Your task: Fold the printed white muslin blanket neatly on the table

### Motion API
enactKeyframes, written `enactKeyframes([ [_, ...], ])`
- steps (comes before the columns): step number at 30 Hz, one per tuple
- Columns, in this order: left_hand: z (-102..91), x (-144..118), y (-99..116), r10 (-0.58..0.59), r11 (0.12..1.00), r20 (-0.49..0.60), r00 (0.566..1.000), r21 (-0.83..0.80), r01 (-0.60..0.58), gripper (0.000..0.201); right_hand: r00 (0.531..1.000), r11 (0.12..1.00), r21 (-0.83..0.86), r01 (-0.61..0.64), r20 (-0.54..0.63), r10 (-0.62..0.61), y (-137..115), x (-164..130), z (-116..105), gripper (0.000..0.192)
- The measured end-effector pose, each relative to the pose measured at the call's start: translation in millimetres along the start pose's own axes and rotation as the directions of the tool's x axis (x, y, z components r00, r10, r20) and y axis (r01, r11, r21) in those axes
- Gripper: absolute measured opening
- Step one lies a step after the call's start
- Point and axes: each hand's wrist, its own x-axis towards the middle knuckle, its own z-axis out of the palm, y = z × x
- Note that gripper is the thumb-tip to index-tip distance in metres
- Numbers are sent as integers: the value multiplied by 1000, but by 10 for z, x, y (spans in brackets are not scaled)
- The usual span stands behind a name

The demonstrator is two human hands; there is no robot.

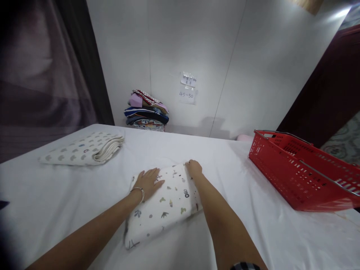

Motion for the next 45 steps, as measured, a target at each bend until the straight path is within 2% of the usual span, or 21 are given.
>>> enactKeyframes([
  [6, 25, 12, -31, -2, 1000, 25, 1000, 5, 2, 68, 1000, 1000, -9, -10, -8, 10, -8, 39, 15, 24],
  [10, -34, 5, 9, -22, 1000, 33, 999, 11, 21, 68, 1000, 1000, -21, -13, -12, 12, -15, 34, 24, 24],
  [14, -108, -37, 91, 84, 995, -26, 996, 48, -83, 66, 1000, 999, -38, -18, -17, 18, 1, 25, 15, 28],
  [16, -104, -54, 109, 123, 991, 27, 992, 40, -124, 66, 1000, 999, -48, -6, -18, 5, -4, 10, -8, 29],
  [19, -63, -60, 103, 103, 994, 93, 990, 24, -106, 67, 998, 997, -69, 39, -39, -41, -81, -73, -37, 29],
  [22, -33, -54, 94, 102, 994, 85, 991, 27, -105, 66, 973, 973, -97, 210, -78, -218, -231, -251, 3, 37],
  [24, -28, -52, 96, 106, 994, 79, 991, 31, -108, 65, 918, 916, -115, 384, -58, -392, -320, -381, 76, 46],
  [26, -29, -54, 98, 105, 994, 69, 992, 36, -107, 65, 875, 869, -117, 481, 4, -484, -363, -465, 158, 56],
  [29, -37, -60, 99, 105, 994, 70, 992, 35, -107, 67, 897, 890, -116, 441, 71, -436, -338, -458, 238, 65],
  [35, -71, -80, 114, 99, 995, 78, 992, 24, -101, 66, 963, 960, -101, 260, 103, -250, -241, -236, 217, 70],
  [39, -68, -87, 117, 101, 995, 65, 993, 20, -103, 65, 975, 984, 1, 176, 137, -174, -188, -105, 184, 62],
  [45, -35, -83, 98, 110, 994, 49, 993, 7, -111, 67, 977, 974, 156, 164, 109, -182, -2, 64, 168, 44],
])
